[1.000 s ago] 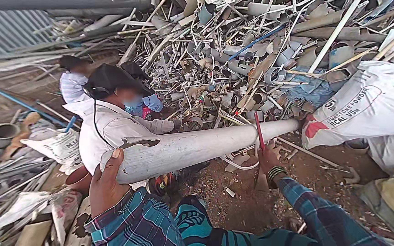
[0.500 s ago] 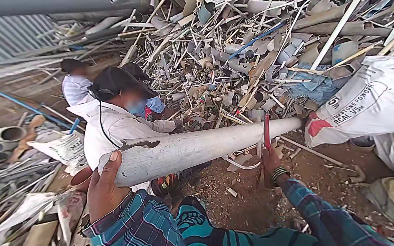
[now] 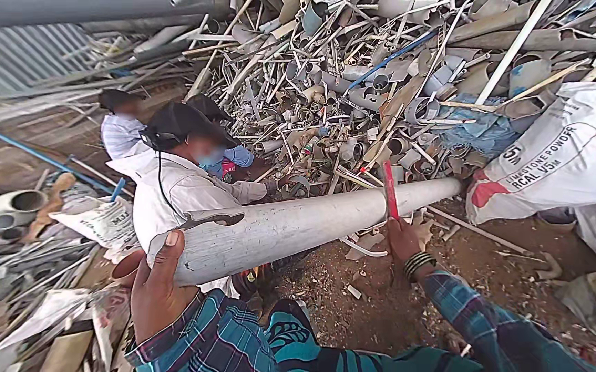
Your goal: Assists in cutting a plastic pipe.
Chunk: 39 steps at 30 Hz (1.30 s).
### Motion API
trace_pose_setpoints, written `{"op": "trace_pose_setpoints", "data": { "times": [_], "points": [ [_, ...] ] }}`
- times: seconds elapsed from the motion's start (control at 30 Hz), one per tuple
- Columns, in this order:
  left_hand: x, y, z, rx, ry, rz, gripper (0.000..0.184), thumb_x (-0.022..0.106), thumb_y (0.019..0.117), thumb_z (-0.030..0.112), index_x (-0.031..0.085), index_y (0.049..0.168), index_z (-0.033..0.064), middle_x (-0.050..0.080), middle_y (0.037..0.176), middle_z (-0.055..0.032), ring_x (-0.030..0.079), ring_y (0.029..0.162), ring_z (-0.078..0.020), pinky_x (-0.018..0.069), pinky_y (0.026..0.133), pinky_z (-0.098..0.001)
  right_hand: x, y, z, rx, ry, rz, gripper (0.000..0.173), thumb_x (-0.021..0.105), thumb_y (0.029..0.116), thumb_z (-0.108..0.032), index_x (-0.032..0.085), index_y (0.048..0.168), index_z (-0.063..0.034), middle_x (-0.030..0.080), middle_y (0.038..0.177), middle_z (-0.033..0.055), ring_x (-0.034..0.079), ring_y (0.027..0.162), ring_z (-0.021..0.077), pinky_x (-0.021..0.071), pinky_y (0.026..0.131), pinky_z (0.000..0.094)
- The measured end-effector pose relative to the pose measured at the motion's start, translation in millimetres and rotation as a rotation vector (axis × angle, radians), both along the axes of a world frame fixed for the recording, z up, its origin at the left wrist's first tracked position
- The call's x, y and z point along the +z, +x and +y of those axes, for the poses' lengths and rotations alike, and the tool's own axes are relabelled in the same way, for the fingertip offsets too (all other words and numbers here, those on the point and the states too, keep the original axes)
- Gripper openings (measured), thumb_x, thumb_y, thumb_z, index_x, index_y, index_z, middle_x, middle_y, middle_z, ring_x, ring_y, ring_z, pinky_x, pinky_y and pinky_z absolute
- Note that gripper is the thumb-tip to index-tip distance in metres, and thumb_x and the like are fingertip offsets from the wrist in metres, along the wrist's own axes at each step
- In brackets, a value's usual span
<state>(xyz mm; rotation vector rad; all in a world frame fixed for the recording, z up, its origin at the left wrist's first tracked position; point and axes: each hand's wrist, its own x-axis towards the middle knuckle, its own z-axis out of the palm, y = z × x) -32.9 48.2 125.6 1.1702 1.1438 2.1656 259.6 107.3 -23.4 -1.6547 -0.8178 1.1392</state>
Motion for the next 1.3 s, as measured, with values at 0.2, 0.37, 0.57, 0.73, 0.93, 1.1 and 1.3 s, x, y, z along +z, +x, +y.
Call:
{"op": "trace_pose_setpoints", "data": {
  "times": [0.2,0.37,0.57,0.73,0.93,1.1,1.3],
  "points": [
    [-2,-3,2,0.005,-0.006,-0.002,0.019,0.037,0.1024,0.004,0.055,0.103,0.0106,0.07,0.079,0.0131,0.07,0.077,0.0025,0.06,0.075,-0.0179,16,-44,-44,0.346,0.385,-0.526,0.038,0.041,0.1072,-0.019,0.059,0.12,0.012,0.063,0.076,0.0214,0.065,0.069,0.0363,0.0527,0.067,0.0527],
    [-2,-3,0,0.031,-0.041,-0.015,0.016,0.04,0.1023,0.003,0.055,0.102,0.0099,0.068,0.078,0.0127,0.069,0.075,0.0035,0.0594,0.074,-0.0171,-14,19,21,0.016,-0.137,-0.189,0.042,0.025,0.1151,-0.029,0.047,0.129,0.0045,0.051,0.077,0.0103,0.053,0.054,0.0174,0.0491,0.054,0.0333],
    [-1,-2,3,0.029,-0.023,-0.023,0.018,0.039,0.1023,0.002,0.055,0.1,0.011,0.068,0.077,0.0129,0.069,0.075,0.0033,0.0594,0.073,-0.017,13,-61,-47,0.292,0.395,-0.459,0.036,0.044,0.1065,-0.016,0.059,0.121,0.0135,0.063,0.075,0.0201,0.064,0.066,0.0329,0.053,0.065,0.0492],
    [-2,-3,3,0.046,-0.024,-0.03,0.016,0.041,0.1017,0.002,0.055,0.1,0.0105,0.068,0.077,0.0121,0.069,0.075,0.0026,0.0597,0.073,-0.0178,-12,-22,-7,0.106,0.2,-0.466,0.038,0.039,0.1115,-0.018,0.054,0.129,0.0126,0.064,0.084,0.0258,0.065,0.072,0.0363,0.0529,0.071,0.0516],
    [1,-3,5,0.05,-0.055,-0.063,0.014,0.042,0.1022,0.003,0.054,0.102,0.0092,0.067,0.078,0.0116,0.068,0.074,0.0035,0.0588,0.071,-0.0167,-17,-18,-1,0.028,-0.017,-0.219,0.04,0.033,0.1141,-0.025,0.047,0.135,0.0058,0.056,0.079,0.0157,0.058,0.059,0.0234,0.0526,0.059,0.0399],
    [2,0,4,0.048,-0.056,-0.063,0.016,0.041,0.1028,0.001,0.054,0.1,0.0091,0.067,0.075,0.012,0.067,0.071,0.0045,0.0584,0.069,-0.0156,7,-50,-42,0.301,0.361,-0.533,0.038,0.045,0.1067,-0.016,0.058,0.126,0.0134,0.066,0.082,0.0255,0.066,0.074,0.0398,0.0529,0.072,0.0552],
    [5,0,-4,0.044,-0.107,-0.052,0.009,0.044,0.1001,0.004,0.053,0.102,0.0057,0.066,0.076,0.0117,0.067,0.073,0.0044,0.058,0.071,-0.0161,-16,7,11,-0.062,-0.073,-0.091,0.037,0.03,0.1148,-0.028,0.047,0.122,0.0044,0.044,0.065,0.0042,0.046,0.044,0.012,0.0456,0.044,0.0289]
  ]
}}
